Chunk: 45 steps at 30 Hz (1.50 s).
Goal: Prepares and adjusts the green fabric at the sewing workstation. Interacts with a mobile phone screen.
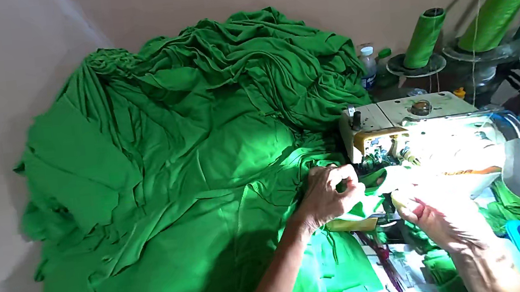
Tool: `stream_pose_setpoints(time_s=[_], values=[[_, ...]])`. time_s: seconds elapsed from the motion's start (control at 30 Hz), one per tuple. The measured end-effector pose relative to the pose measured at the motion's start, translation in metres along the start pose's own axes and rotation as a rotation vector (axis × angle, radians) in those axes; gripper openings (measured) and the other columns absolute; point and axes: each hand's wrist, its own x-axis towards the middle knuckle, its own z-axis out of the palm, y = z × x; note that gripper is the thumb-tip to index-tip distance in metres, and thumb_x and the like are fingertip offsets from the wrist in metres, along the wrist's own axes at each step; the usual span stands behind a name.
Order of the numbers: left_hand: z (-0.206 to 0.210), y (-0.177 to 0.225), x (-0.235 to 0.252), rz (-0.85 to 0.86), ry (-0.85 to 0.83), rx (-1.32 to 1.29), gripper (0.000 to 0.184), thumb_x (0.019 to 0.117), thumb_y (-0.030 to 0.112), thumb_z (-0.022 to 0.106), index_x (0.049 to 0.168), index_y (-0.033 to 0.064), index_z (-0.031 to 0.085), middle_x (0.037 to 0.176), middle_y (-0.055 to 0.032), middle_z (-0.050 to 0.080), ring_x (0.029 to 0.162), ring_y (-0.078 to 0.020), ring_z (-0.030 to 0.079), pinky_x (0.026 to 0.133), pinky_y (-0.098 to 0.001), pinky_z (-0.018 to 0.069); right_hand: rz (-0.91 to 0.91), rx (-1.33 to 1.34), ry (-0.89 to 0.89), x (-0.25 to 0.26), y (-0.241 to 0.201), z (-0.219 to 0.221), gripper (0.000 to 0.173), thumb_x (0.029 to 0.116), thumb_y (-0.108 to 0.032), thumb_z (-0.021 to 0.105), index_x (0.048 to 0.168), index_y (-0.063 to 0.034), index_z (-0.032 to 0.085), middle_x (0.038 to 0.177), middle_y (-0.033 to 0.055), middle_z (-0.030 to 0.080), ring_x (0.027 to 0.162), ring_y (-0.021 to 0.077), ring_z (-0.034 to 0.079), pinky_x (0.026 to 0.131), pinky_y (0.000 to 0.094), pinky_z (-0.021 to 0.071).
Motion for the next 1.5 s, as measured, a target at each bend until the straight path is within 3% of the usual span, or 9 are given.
stream_pose_setpoints(time_s=[0.13,0.3,0.5,0.63,0.93,1.0,1.17,1.3,1.5], values=[[-0.008,-0.002,-0.002,0.074,-0.022,0.444,0.026,0.0905,0.029,0.063,0.075,0.0098,0.072,0.073,-0.0050,0.066,0.083,-0.0240,0.067,0.102,-0.0613,0.0335,-0.027,-0.209,-0.052,0.001,-0.005,0.011,0.014,0.0872,-0.003,0.058,0.088,-0.0161,0.062,0.065,-0.0091,0.064,0.053,-0.0015,0.056,0.053,0.0130,0.0482],[-0.017,0.002,-0.014,-0.094,-0.144,0.397,0.034,0.0920,0.041,0.070,0.091,0.0073,0.076,0.091,-0.0105,0.071,0.102,-0.0305,0.066,0.107,-0.0666,0.0275,-0.037,-0.342,-0.065,-0.002,-0.008,0.021,0.016,0.0876,-0.001,0.058,0.099,-0.0115,0.056,0.067,-0.0100,0.065,0.054,-0.0022,0.057,0.053,0.0121,0.0479],[-0.010,0.003,-0.015,0.196,-0.033,-0.051,0.019,0.0914,0.017,0.067,0.082,0.0000,0.068,0.087,-0.0112,0.070,0.095,-0.0190,0.066,0.092,-0.0365,0.0486,-0.034,-0.409,-0.070,-0.001,-0.011,0.025,0.021,0.0872,-0.001,0.059,0.104,-0.0122,0.054,0.071,-0.0124,0.066,0.056,-0.0037,0.058,0.054,0.0112,0.0487],[-0.010,0.010,-0.019,0.199,0.001,0.063,0.018,0.0941,0.019,0.064,0.087,0.0045,0.071,0.083,-0.0070,0.070,0.088,-0.0168,0.068,0.104,-0.0505,0.0374,-0.076,-0.494,-0.167,0.000,-0.013,0.025,0.025,0.0888,-0.003,0.059,0.112,-0.0118,0.055,0.077,-0.0141,0.068,0.059,-0.0049,0.059,0.057,0.0116,0.0502],[-0.006,0.026,-0.002,0.339,0.063,-0.056,0.014,0.0842,0.011,0.077,0.089,-0.0006,0.070,0.083,-0.0087,0.070,0.082,-0.0120,0.064,0.077,-0.0277,0.0460,-0.237,-0.769,-0.652,0.013,-0.009,0.013,0.010,0.0928,-0.021,0.065,0.088,-0.0117,0.066,0.060,-0.0162,0.054,0.047,-0.0113,0.049,0.044,0.0086,0.0431],[-0.005,0.027,0.002,0.318,-0.063,-0.211,0.028,0.0839,0.015,0.080,0.096,-0.0061,0.067,0.090,-0.0119,0.068,0.090,-0.0107,0.063,0.085,-0.0226,0.0497,-0.269,-0.747,-0.611,-0.002,-0.011,0.015,0.017,0.0932,-0.025,0.067,0.084,-0.0108,0.065,0.058,-0.0166,0.050,0.048,-0.0129,0.045,0.045,0.0070,0.0401],[0.000,0.016,-0.011,0.312,-0.221,0.175,0.067,0.0903,0.069,0.055,0.086,0.0047,0.072,0.090,-0.0111,0.072,0.096,-0.0258,0.068,0.099,-0.0494,0.0436,-0.329,-0.723,-0.329,-0.050,0.017,0.019,0.022,0.0918,-0.018,0.069,0.100,0.0018,0.072,0.069,-0.0038,0.061,0.054,-0.0094,0.042,0.050,0.0097,0.0368],[0.002,-0.008,-0.017,0.300,-0.170,0.319,0.051,0.0936,0.057,0.059,0.094,0.0079,0.076,0.109,-0.0096,0.075,0.114,-0.0241,0.067,0.107,-0.0521,0.0419,-0.311,-0.656,-0.125,-0.061,0.054,0.015,0.022,0.0913,-0.013,0.070,0.105,0.0046,0.069,0.072,-0.0041,0.066,0.056,-0.0081,0.051,0.054,0.0117,0.0457],[0.004,-0.008,-0.019,0.308,0.118,0.308,0.045,0.0980,0.046,0.055,0.100,0.0067,0.078,0.103,-0.0096,0.077,0.104,-0.0190,0.070,0.103,-0.0439,0.0415,-0.358,-0.496,-0.149,-0.028,0.060,0.007,0.011,0.0917,-0.024,0.073,0.100,-0.0171,0.069,0.075,-0.0182,0.067,0.062,-0.0113,0.058,0.057,0.0095,0.0504]])
